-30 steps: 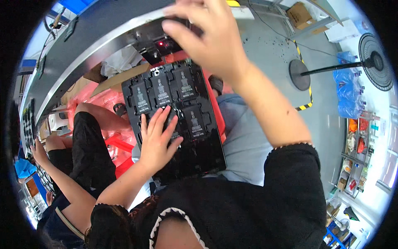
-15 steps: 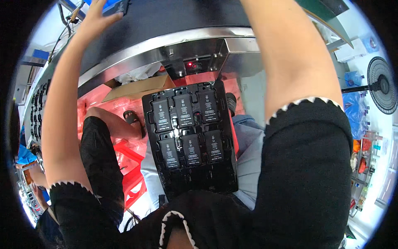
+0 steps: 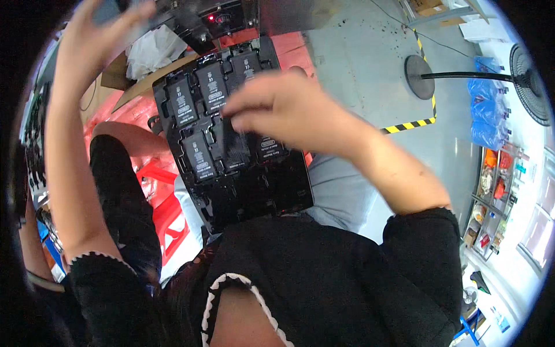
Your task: The person sits on a red stool and repeatedly picks up small black battery modules from a blue bin. They place the modules into a black plastic tray held on their lap, arranging them into a grid pattern. The person continues this repetitive process of picking and placing until the tray is filled.
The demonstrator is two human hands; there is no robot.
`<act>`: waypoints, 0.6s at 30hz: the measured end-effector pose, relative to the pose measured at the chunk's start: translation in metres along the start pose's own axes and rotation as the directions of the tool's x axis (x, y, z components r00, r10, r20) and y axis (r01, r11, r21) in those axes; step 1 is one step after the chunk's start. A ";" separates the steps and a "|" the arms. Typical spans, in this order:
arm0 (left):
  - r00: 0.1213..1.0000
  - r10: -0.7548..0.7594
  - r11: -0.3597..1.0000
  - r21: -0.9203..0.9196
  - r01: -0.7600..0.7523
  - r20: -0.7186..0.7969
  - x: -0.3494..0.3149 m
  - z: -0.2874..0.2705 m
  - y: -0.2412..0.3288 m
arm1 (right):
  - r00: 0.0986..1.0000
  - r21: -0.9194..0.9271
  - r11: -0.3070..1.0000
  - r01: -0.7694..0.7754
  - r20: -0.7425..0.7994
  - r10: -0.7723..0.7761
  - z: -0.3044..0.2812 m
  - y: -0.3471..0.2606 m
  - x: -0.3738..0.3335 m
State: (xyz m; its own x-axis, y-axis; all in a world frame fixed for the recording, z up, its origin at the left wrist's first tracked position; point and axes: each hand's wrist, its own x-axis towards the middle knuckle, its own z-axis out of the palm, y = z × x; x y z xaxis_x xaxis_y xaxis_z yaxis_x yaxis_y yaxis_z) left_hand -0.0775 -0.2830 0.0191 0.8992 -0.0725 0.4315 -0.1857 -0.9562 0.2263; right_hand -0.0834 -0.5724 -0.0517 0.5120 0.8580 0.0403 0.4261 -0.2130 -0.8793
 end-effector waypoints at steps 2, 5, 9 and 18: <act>0.980 0.182 0.972 -0.168 -0.166 0.085 -0.056 0.016 0.015 | 0.994 0.059 0.995 -0.084 0.075 0.079 0.035 0.019 -0.030; 0.882 0.181 0.961 -0.269 -0.064 0.436 -0.149 0.004 0.068 | 0.988 0.050 0.997 -0.061 0.147 0.053 0.076 0.029 -0.057; 0.812 0.140 0.928 -0.362 0.092 0.566 -0.242 0.022 0.105 | 0.985 -0.259 0.950 0.172 0.020 -0.173 0.103 0.034 -0.068; 0.867 0.025 0.972 -0.216 0.096 0.497 -0.300 0.048 0.122 | 0.793 -0.498 0.832 0.245 -0.391 -0.467 -0.014 -0.008 0.014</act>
State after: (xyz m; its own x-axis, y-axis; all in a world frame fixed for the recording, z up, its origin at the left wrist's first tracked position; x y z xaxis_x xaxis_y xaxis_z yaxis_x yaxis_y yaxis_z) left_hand -0.3514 -0.3918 -0.1245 0.9721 -0.2283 -0.0545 -0.1801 -0.8745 0.4502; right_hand -0.0692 -0.5651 -0.0370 0.4983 0.5974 0.6283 0.8513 -0.1998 -0.4852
